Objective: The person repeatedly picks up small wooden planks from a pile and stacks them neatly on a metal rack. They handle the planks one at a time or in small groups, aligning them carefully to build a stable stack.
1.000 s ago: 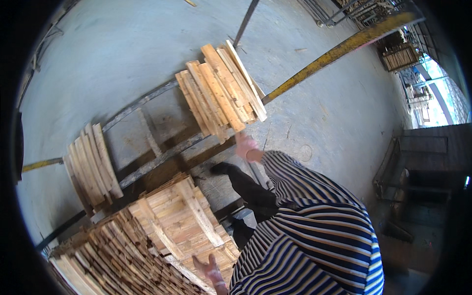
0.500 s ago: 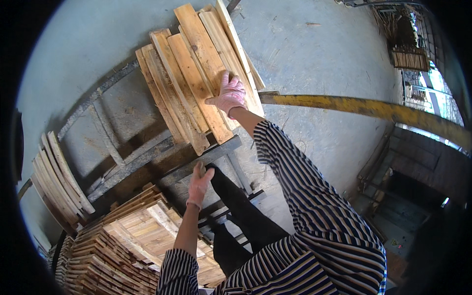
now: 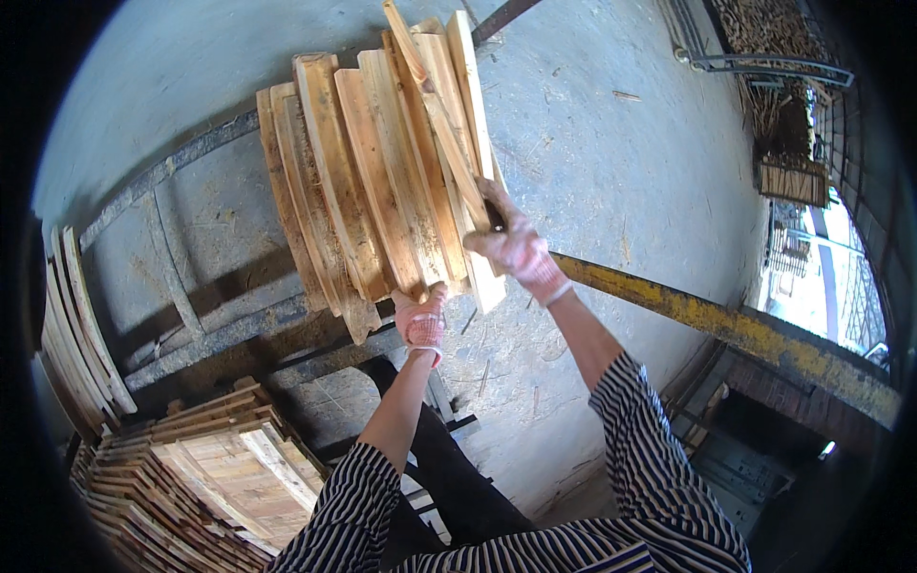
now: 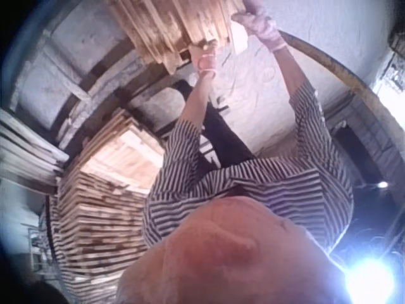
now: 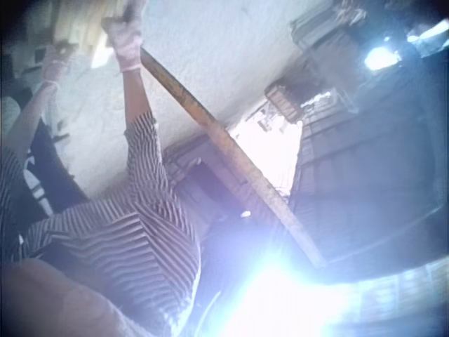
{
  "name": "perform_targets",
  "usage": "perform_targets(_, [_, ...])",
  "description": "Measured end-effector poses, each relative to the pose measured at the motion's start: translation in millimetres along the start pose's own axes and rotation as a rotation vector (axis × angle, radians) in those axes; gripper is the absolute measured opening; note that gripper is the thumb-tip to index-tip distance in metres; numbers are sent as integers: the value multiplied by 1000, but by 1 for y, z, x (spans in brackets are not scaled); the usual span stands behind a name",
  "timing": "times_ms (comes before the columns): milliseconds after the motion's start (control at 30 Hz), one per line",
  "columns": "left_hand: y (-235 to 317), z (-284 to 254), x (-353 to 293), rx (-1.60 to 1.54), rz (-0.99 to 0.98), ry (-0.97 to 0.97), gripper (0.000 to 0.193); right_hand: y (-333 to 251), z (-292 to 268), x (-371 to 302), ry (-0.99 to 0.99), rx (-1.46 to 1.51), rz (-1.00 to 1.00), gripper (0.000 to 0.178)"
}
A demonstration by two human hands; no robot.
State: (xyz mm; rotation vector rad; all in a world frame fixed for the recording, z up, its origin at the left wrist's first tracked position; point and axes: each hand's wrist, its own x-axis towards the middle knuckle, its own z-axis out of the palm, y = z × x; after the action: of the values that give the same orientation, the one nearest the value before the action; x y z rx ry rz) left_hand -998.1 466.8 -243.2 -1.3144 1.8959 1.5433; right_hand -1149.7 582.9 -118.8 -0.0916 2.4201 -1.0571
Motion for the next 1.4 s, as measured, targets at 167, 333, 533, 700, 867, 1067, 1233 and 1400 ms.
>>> perform_targets(167, [4,-74,4,-136,22,-203,67,-18,63,-73,132,143,-14,92])
perform_targets(333, [17,-167,-10,-158,18,-472,68,-1,114,-61,-76,152,302,84])
perform_targets(533, [25,-212,-73,-210,-9,-475,73,-28,118,-100,-243,1017,722,45])
perform_targets(700, [-3,-209,-192,-521,-157,-496,74,-81,58,-168,-450,1149,807,54])
perform_targets(867, [-40,-225,-255,-789,-58,-766,81,-103,23,-207,-602,812,756,83])
perform_targets(1067, [-8,-291,-189,-1616,-61,-757,103,-175,4,-256,-948,469,719,119])
perform_targets(1233, [-61,-338,-202,-1896,230,-280,84,-236,77,-251,-1421,44,260,126])
perform_targets(1400, [-109,-442,-294,-1736,379,-72,72,-361,228,-322,-942,-301,-493,134])
